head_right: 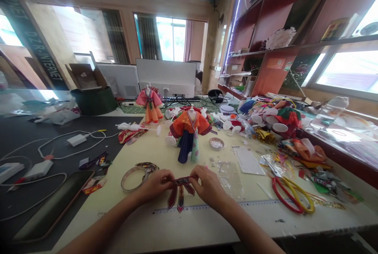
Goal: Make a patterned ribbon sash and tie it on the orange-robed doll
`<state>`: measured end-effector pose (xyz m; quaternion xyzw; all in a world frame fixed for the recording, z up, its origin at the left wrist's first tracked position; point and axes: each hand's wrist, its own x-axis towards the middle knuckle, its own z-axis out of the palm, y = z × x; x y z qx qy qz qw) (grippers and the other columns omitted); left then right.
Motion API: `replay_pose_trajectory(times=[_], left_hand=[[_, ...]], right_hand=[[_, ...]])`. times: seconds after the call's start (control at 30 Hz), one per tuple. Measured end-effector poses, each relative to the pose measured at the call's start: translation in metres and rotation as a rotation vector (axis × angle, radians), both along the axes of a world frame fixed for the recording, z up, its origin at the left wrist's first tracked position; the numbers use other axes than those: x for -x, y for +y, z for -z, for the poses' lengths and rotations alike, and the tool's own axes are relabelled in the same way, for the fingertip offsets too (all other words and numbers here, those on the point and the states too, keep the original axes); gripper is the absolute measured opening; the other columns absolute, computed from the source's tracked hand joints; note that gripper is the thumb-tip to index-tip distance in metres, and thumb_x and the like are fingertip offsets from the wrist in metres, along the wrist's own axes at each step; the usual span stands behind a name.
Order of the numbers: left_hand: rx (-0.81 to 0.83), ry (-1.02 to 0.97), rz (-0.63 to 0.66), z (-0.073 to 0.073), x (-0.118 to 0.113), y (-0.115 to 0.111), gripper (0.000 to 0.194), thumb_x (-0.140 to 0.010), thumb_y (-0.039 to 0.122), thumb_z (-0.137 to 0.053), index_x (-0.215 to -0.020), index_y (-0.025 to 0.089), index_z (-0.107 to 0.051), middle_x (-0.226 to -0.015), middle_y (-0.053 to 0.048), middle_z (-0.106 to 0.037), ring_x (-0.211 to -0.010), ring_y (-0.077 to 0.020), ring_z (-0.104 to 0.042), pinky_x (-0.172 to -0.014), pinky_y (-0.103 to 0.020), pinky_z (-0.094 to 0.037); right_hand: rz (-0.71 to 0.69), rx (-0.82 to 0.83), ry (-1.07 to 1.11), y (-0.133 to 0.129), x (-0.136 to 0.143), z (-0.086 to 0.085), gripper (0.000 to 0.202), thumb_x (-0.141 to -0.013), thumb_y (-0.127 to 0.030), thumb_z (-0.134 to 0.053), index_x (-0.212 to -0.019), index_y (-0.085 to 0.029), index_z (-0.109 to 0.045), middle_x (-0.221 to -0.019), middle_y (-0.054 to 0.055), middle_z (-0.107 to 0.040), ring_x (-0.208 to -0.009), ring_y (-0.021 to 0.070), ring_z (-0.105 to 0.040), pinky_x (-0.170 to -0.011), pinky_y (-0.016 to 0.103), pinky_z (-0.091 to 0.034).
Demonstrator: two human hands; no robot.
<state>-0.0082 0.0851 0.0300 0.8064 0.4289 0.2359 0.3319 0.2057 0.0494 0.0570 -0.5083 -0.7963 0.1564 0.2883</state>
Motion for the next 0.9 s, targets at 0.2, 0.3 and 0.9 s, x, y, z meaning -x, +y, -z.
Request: replay_pose_trajectory(times=[0.2,0.3,0.9], left_hand=[[0.088,-0.098,-0.015,-0.015,0.007,-0.007,0.017,-0.077,0.025,-0.055,-0.081,0.016,-0.069,-0.074,-0.001,-0.068,-0.071,-0.0147,-0.058,-0.063,-0.022,-0.041],[0.090,-0.140,-0.033,-0.023,0.008,-0.007,0.019,-0.078,0.029,-0.055,-0.076,0.015,-0.068,-0.069,-0.001,-0.067,-0.066,-0.0147,-0.056,-0.060,-0.023,-0.039],[-0.097,-0.725,-0.255,-0.061,-0.037,0.052,0.023,-0.079,0.036,-0.058,-0.085,0.014,-0.061,-0.084,-0.007,-0.066,-0.075,-0.0168,-0.062,-0.071,-0.027,-0.050]], right_hand=[[0.061,0.049,0.163,0.003,-0.005,-0.005,0.016,-0.084,-0.026,-0.051,-0.070,-0.019,-0.056,-0.068,0.000,-0.062,-0.066,0.0152,-0.056,-0.063,0.028,-0.042],[0.069,0.060,0.231,0.005,-0.008,-0.012,0.018,-0.083,-0.029,-0.052,-0.069,-0.019,-0.057,-0.066,0.000,-0.062,-0.064,0.0153,-0.057,-0.062,0.028,-0.043],[0.130,-0.026,0.857,0.073,-0.022,-0.046,0.031,-0.073,-0.048,-0.065,-0.081,-0.019,-0.061,-0.078,0.003,-0.065,-0.078,0.0187,-0.061,-0.076,0.035,-0.050]])
